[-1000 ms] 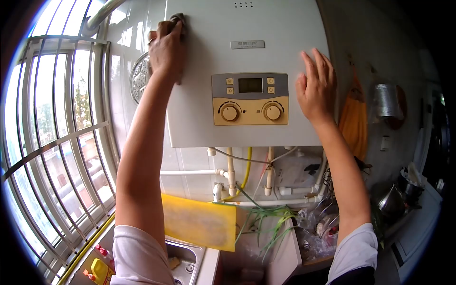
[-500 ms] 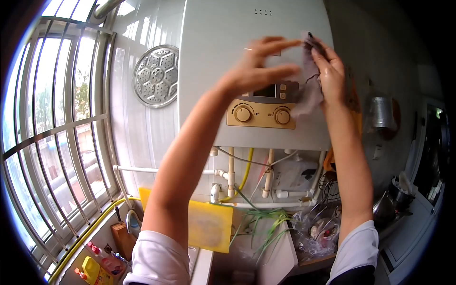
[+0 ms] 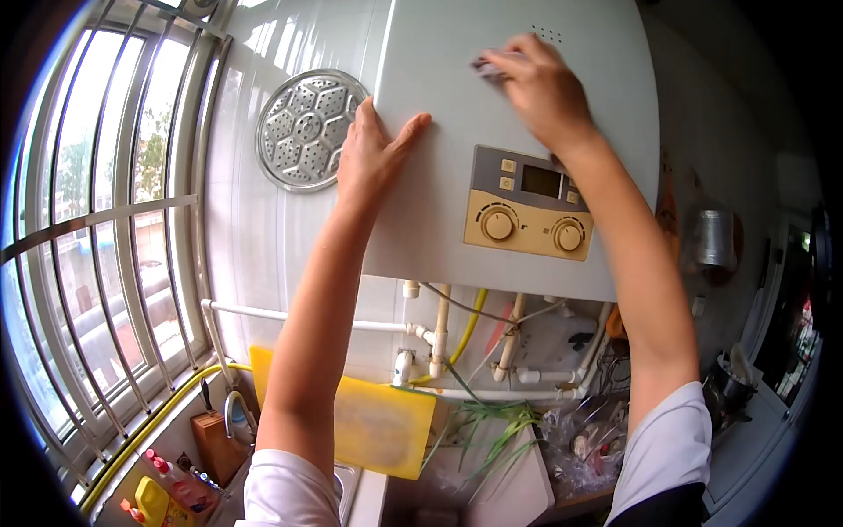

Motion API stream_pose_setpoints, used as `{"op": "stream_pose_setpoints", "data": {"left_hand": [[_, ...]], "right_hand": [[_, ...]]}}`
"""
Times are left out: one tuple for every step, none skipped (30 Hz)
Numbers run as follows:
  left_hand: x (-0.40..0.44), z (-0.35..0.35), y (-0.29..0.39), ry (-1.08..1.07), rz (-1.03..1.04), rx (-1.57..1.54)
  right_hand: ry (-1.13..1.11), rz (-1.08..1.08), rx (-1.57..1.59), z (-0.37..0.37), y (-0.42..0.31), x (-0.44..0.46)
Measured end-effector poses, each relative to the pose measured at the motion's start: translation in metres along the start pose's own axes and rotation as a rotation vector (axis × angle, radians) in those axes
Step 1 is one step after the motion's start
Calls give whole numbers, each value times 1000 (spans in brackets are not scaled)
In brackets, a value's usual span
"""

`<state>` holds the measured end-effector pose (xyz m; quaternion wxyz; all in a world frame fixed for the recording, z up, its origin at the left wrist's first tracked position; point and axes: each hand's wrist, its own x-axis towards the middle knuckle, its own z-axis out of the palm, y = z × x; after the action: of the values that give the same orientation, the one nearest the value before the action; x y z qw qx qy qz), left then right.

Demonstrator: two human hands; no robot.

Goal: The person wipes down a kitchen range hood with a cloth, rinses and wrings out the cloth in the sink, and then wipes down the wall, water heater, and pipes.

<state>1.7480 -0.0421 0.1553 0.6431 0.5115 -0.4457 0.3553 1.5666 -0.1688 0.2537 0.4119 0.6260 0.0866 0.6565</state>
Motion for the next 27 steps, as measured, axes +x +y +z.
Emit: {"op": "stream_pose_setpoints", "data": {"left_hand": [[1,-2,-2,-50,-13,-121],[1,-3,-4,-43,-18,-128],[0,-5,-6,-91,-7,-235],[0,-5,-9,-138,7,-341],[0,-4,-13,-134,5,-347],[-1,-3,-18,-128,57,-354],[-1,-2,-19,-122,110,-363],[-2,-2,-20,-99,143,-323],[-3,-2,-21,-99,142,-329],[-5,-4,-19,-87,142,-268],[-6,-4,-17,-75,141,-207],[-5,-4,-17,-73,138,-215],[-6,-4,-17,-61,151,-214],[-6,-3,-18,-51,164,-214],[-7,-2,-18,-50,161,-222],[-8,-1,-18,-36,143,-184],[-9,0,-18,-21,127,-146],[-10,-1,-16,-17,128,-152],[-11,-2,-13,-19,110,-92],[-11,-3,-11,-22,92,-30],[-12,-4,-11,-22,93,-29],[-13,-4,-10,-32,81,-45],[-14,-4,-10,-44,68,-61],[-14,-5,-10,-48,67,-61],[-15,-5,-9,-51,75,-59],[-15,-6,-9,-55,83,-55],[-15,-6,-10,-55,80,-55]], "right_hand": [[-1,-10,-1,8,-13,12],[-2,-54,-6,17,-26,22],[-3,-96,-13,22,-34,31],[-7,-103,-15,25,-37,41],[-72,-49,45,26,-38,53],[-137,4,103,28,-40,64],[-141,-4,99,31,-41,73],[-112,53,75,33,-43,80],[-83,112,52,36,-44,86],[-90,156,-26,38,-51,97],[-94,152,-30,35,-56,97],[-85,148,-71,30,-60,95],[-76,143,-111,25,-68,96],[-106,123,-135,29,-64,95],[-111,118,-140,31,-59,90],[-131,68,-104,32,-52,82],[-149,18,-69,29,-50,78],[-82,-45,-88,26,-49,70],[-80,-53,-91,27,-44,68],[-70,-60,-132,30,-40,65],[-61,-60,-171,33,-35,63],[-35,-74,-178,38,-32,70],[-34,-72,-178,37,-36,79],[-33,8,-139,38,-40,89],[-30,83,-98,39,-43,98],[25,126,-46,45,-41,106],[23,126,-44,49,-38,110]]}}
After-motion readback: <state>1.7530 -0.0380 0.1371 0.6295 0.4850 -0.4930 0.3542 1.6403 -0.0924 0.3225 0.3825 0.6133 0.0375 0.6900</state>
